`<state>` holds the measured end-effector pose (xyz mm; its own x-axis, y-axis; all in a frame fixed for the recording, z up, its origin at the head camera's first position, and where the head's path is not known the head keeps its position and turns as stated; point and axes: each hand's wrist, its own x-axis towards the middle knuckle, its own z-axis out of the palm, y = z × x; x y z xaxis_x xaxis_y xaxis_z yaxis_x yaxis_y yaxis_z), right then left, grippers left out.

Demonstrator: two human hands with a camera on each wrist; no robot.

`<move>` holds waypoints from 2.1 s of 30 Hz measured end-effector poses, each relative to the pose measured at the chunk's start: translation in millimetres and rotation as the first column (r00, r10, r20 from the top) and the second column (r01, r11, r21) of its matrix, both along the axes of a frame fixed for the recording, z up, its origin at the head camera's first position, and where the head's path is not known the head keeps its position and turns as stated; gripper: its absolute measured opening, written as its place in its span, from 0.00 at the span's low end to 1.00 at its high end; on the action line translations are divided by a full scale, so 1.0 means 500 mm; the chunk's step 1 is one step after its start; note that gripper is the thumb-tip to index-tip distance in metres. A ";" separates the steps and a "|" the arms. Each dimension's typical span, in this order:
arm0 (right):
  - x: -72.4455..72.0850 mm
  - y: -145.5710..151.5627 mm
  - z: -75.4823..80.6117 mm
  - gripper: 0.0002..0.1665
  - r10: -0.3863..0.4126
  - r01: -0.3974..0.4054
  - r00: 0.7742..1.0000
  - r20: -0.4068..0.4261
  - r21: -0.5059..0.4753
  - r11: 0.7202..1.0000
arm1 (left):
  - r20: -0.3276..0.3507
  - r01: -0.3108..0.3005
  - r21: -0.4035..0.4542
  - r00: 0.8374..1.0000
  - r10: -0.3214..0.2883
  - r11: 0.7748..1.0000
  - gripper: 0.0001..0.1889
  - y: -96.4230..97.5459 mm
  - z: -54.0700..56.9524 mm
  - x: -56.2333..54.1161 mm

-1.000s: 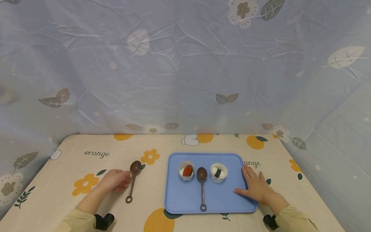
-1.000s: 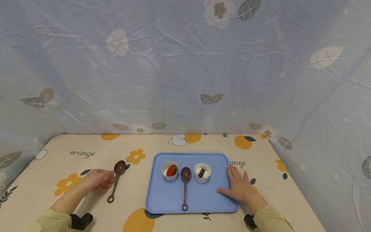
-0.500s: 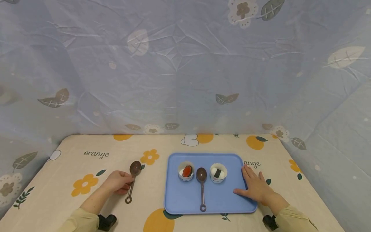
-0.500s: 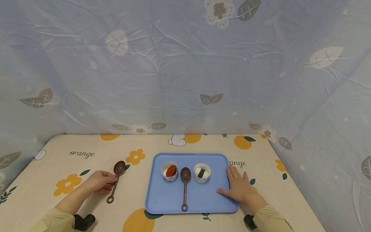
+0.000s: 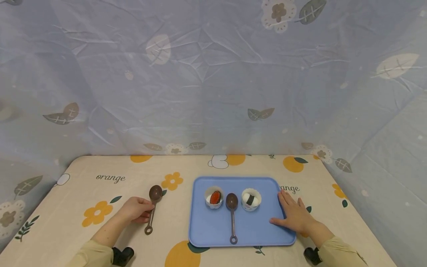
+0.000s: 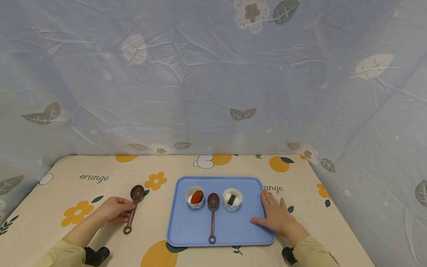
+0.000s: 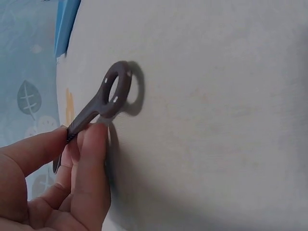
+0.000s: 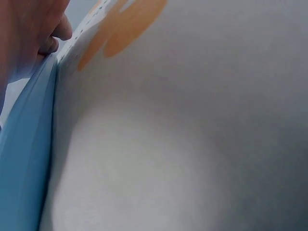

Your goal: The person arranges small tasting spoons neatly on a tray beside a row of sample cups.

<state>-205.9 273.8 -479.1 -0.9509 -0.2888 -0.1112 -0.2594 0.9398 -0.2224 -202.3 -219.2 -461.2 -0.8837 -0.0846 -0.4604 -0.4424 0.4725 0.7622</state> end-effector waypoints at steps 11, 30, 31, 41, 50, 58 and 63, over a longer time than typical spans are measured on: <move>-0.001 0.014 -0.002 0.57 0.013 -0.013 1.000 -0.008 0.008 1.000 | -0.008 0.008 0.042 1.000 -0.007 0.999 0.15 0.003 0.008 0.000; -0.003 0.016 0.009 0.55 0.029 -0.029 0.999 -0.021 0.017 0.999 | 0.020 0.014 0.153 1.000 -0.017 0.988 0.18 0.005 0.025 -0.009; -0.004 0.017 0.007 0.55 0.030 -0.030 0.999 -0.025 0.018 0.999 | 0.019 0.017 0.163 1.000 -0.020 0.986 0.18 0.006 0.026 -0.010; -0.006 0.019 0.000 0.55 0.029 -0.029 0.999 -0.027 0.016 0.999 | 0.003 0.045 0.216 0.999 -0.046 0.975 0.19 0.024 0.041 -0.015; -0.008 0.020 -0.004 0.55 0.026 -0.026 0.999 -0.025 0.011 1.000 | 0.002 0.065 0.296 0.998 -0.069 0.953 0.20 0.039 0.060 -0.011; -0.010 0.019 -0.008 0.55 0.025 -0.024 0.999 -0.034 0.011 1.000 | -0.022 0.095 0.334 0.995 -0.093 0.938 0.20 0.059 0.067 -0.012; -0.011 0.020 -0.009 0.55 0.027 -0.027 0.999 -0.029 0.008 1.000 | -0.024 0.102 0.361 0.995 -0.100 0.927 0.21 0.074 0.072 -0.016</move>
